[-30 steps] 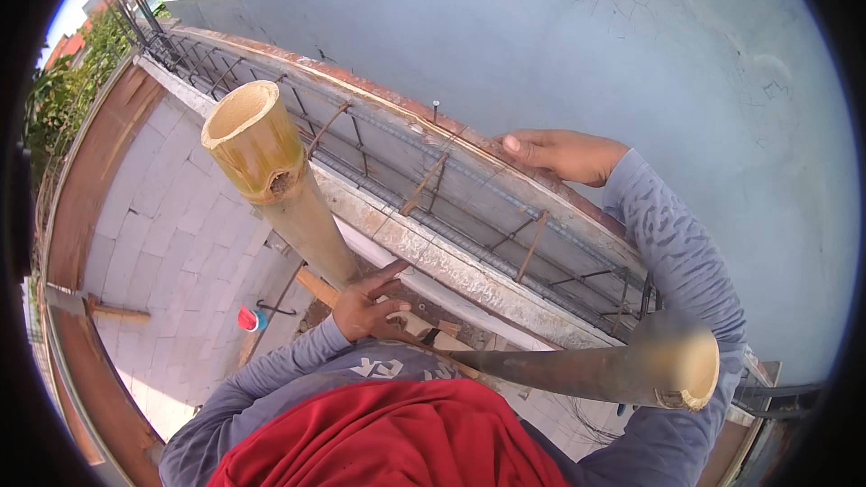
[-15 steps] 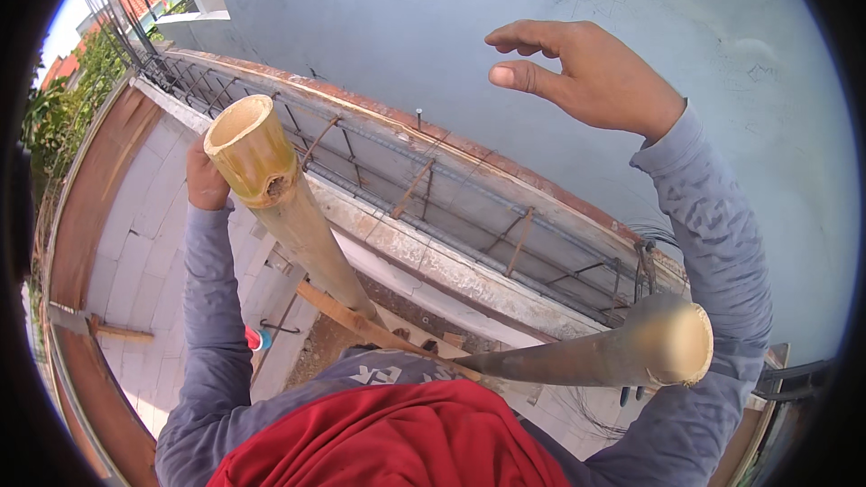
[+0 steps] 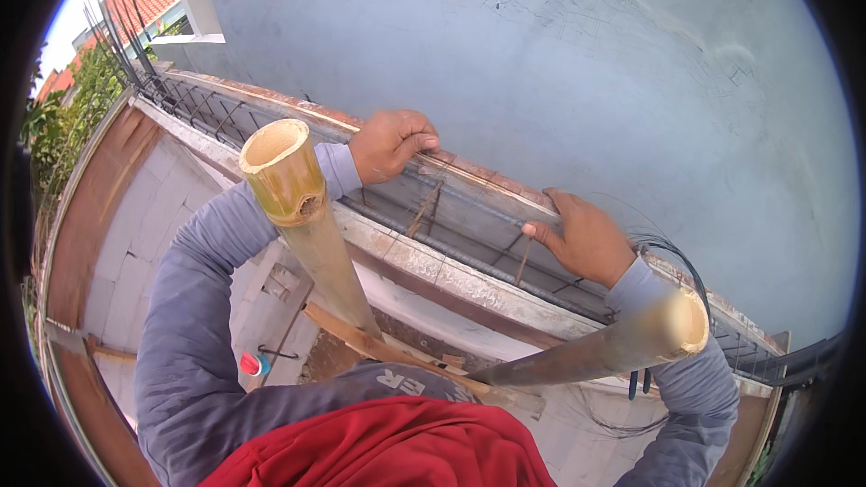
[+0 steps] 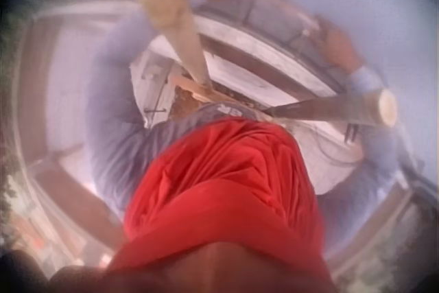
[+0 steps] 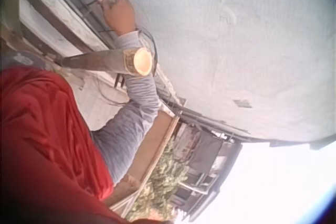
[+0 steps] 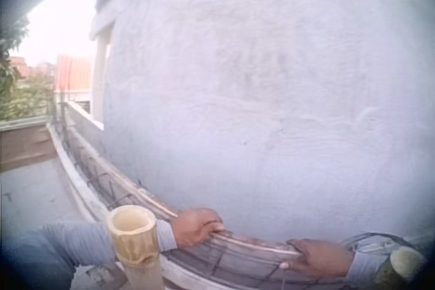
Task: The person uses pliers to twist and tighten wire around a rebar frame and wooden formwork on top of a wall, then bends the wire ends and repositions bamboo supports.
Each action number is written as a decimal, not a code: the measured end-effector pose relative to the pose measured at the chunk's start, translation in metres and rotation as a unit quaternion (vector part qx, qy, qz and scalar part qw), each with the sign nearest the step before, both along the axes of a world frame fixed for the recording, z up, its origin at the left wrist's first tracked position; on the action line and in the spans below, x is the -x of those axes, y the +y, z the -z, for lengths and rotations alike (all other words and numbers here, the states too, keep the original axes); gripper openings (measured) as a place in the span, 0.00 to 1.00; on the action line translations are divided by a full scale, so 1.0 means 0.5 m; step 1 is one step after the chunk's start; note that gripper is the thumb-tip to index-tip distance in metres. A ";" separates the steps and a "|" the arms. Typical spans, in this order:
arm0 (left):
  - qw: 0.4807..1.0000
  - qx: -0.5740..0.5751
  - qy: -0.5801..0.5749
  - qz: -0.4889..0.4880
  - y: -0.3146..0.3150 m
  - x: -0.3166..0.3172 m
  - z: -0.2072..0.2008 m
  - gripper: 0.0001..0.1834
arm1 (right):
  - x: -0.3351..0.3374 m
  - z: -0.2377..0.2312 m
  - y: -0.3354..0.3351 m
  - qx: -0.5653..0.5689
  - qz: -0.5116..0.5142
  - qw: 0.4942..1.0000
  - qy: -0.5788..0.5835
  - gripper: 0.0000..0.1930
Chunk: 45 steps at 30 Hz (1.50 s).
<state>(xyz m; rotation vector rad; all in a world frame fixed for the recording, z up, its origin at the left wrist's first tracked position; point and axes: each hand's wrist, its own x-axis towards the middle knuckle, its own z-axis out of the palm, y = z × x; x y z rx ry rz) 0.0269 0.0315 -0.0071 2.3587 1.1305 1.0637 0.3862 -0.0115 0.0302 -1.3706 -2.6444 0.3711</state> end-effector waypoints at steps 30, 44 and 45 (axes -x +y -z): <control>0.982 0.065 -0.059 0.165 0.045 -0.002 -0.008 0.08 | -0.299 -0.142 -0.275 0.013 0.291 0.938 0.189 0.18; 0.984 0.139 -0.012 0.111 0.015 0.000 -0.040 0.28 | 0.124 -0.375 0.070 -0.320 -0.159 0.867 -0.348 0.11; 0.982 0.151 -0.001 0.111 0.025 0.008 -0.035 0.27 | 0.132 -0.363 0.073 -0.335 -0.158 0.859 -0.353 0.10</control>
